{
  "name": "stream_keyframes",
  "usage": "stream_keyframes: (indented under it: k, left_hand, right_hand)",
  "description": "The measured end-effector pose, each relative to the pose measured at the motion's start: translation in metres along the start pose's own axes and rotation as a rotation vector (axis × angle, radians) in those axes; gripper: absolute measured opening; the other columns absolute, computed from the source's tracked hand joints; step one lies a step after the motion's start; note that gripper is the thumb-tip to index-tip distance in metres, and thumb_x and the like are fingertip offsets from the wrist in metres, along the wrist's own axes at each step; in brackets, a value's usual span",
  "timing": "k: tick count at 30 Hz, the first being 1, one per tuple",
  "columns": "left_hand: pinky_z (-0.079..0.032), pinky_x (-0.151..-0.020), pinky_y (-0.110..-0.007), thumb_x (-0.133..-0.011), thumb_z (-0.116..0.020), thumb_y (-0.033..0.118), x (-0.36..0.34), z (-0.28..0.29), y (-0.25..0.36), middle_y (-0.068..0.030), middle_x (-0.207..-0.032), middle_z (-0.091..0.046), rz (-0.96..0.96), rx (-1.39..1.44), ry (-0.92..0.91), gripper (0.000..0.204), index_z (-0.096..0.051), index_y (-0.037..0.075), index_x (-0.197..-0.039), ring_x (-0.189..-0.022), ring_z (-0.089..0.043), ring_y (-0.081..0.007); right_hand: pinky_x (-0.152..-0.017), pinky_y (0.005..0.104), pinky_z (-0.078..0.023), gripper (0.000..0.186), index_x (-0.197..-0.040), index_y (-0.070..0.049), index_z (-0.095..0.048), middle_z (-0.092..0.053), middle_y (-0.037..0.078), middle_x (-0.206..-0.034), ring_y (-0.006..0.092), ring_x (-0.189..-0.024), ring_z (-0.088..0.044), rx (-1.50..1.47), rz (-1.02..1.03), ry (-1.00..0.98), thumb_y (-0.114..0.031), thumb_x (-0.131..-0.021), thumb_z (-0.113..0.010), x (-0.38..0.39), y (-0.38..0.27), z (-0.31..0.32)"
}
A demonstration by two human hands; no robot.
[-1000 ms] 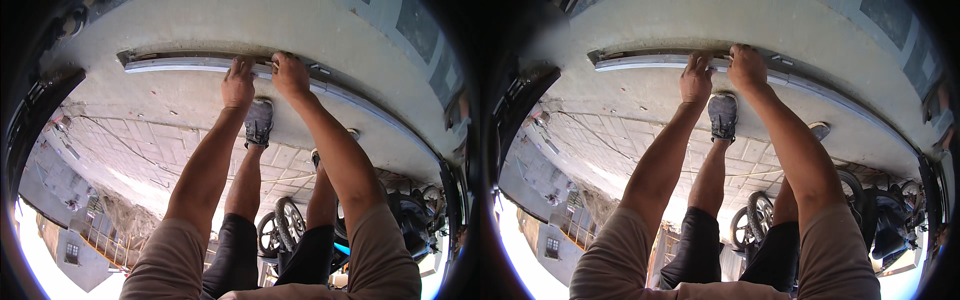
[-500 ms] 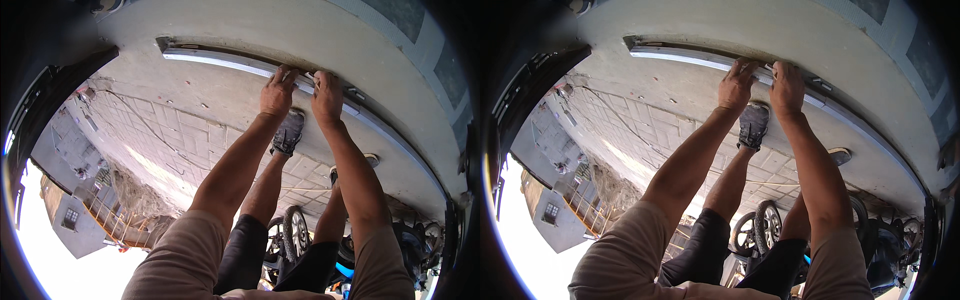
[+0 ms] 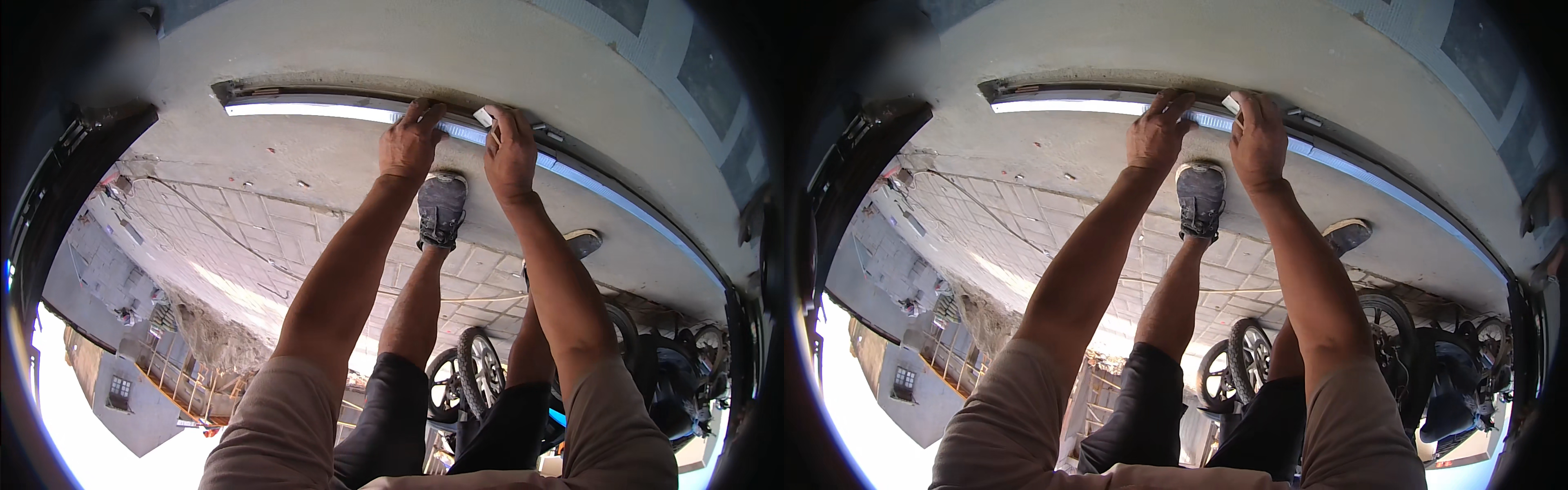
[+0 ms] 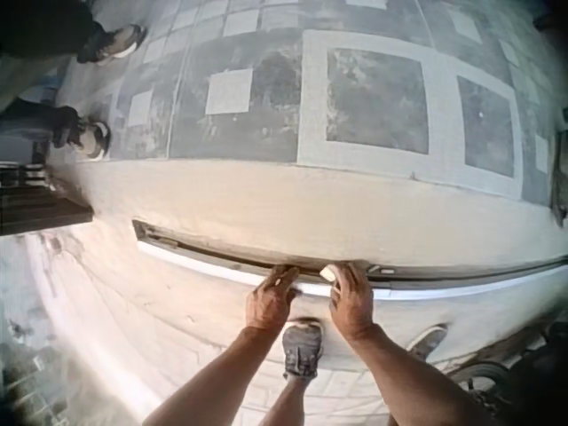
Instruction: The person uses a power angle grinder to cut a metal track on the ground and then places the track against a step, where they and another person use small spacers or shims to adjust the fit.
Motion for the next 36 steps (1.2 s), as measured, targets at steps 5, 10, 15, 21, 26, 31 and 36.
stream_keyframes:
  k: [5, 10, 15, 21, 26, 31, 36]
  left_hand:
    - [-0.056, -0.087, -0.040, -0.081, -0.076, 0.022, -0.003, 0.000, 0.001, -0.0025, -0.131, -0.061, -0.012, -0.030, -0.042, 0.043, -0.066, 0.022, -0.123, -0.109, -0.066, -0.0264]
    - [-0.055, -0.088, -0.041, -0.084, -0.075, 0.024, -0.002, 0.006, 0.007, -0.0013, -0.131, -0.061, -0.015, -0.038, -0.008, 0.041, -0.066, 0.023, -0.123, -0.110, -0.065, -0.0261]
    - [-0.055, -0.088, -0.042, -0.086, -0.073, 0.028, -0.004, 0.004, 0.005, 0.0005, -0.130, -0.061, 0.102, 0.008, -0.059, 0.036, -0.067, 0.022, -0.121, -0.110, -0.065, -0.0257]
    - [-0.055, -0.083, -0.042, -0.085, -0.073, 0.029, -0.009, 0.005, 0.005, 0.0019, -0.124, -0.063, 0.044, -0.079, -0.078, 0.034, -0.066, 0.023, -0.118, -0.105, -0.067, -0.0257]
    - [-0.056, -0.076, -0.044, -0.087, -0.071, 0.029, -0.008, -0.005, 0.011, -0.0013, -0.112, -0.063, -0.104, -0.199, -0.054, 0.027, -0.063, 0.020, -0.111, -0.100, -0.067, -0.0270]
    - [-0.057, -0.075, -0.045, -0.085, -0.070, 0.021, 0.000, -0.005, 0.016, -0.0046, -0.103, -0.060, -0.231, -0.272, 0.075, 0.022, -0.061, 0.014, -0.104, -0.093, -0.067, -0.0280]
    - [-0.057, -0.077, -0.045, -0.086, -0.070, 0.021, 0.002, -0.002, 0.012, -0.0063, -0.102, -0.061, -0.255, -0.211, 0.024, 0.019, -0.061, 0.012, -0.099, -0.092, -0.068, -0.0293]
  right_hand:
    - [-0.065, 0.0377, -0.048, 0.043, -0.110, -0.006, -0.062, -0.056, 0.011, -0.087, 0.0274, -0.071, -0.056, -0.172, -0.082, 0.162, 0.013, -0.072, -0.060, 0.010, 0.012, 0.017]
    - [-0.059, 0.0284, -0.042, 0.033, -0.102, -0.005, -0.066, -0.053, 0.007, -0.080, 0.0168, -0.062, -0.046, -0.272, -0.142, 0.199, 0.014, -0.077, -0.056, 0.032, 0.023, 0.031]
    - [-0.068, 0.0219, -0.042, 0.023, -0.101, 0.000, -0.067, -0.058, -0.002, -0.078, 0.0055, -0.069, -0.046, -0.438, -0.444, 0.054, 0.008, -0.087, -0.052, 0.079, 0.042, 0.018]
    - [-0.064, 0.0215, -0.041, 0.021, -0.099, 0.002, -0.067, -0.059, 0.001, -0.079, 0.0058, -0.069, -0.048, -0.606, -0.634, 0.009, 0.002, -0.088, -0.050, 0.117, 0.064, 0.002]
    - [-0.056, 0.0237, -0.035, 0.019, -0.098, 0.000, -0.068, -0.057, -0.001, -0.077, 0.0056, -0.066, -0.045, -0.554, -0.826, 0.050, 0.000, -0.088, -0.052, 0.136, 0.104, -0.009]
    - [-0.065, 0.0279, -0.053, 0.021, -0.108, 0.000, -0.067, -0.070, 0.010, -0.097, 0.0151, -0.075, -0.065, -0.573, -0.786, 0.205, -0.008, -0.092, -0.056, 0.144, 0.122, -0.001]
    - [-0.074, 0.0302, -0.054, 0.023, -0.109, 0.000, -0.066, -0.070, 0.013, -0.099, 0.0215, -0.076, -0.069, -0.533, -0.868, 0.271, -0.015, -0.093, -0.059, 0.155, 0.119, -0.006]
Point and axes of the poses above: each hand's wrist, its own x-axis away from the middle knuckle, its own z-axis out of the back of the hand, y = z × x, the point moved 6 cm from there along -x, towards the middle knuckle
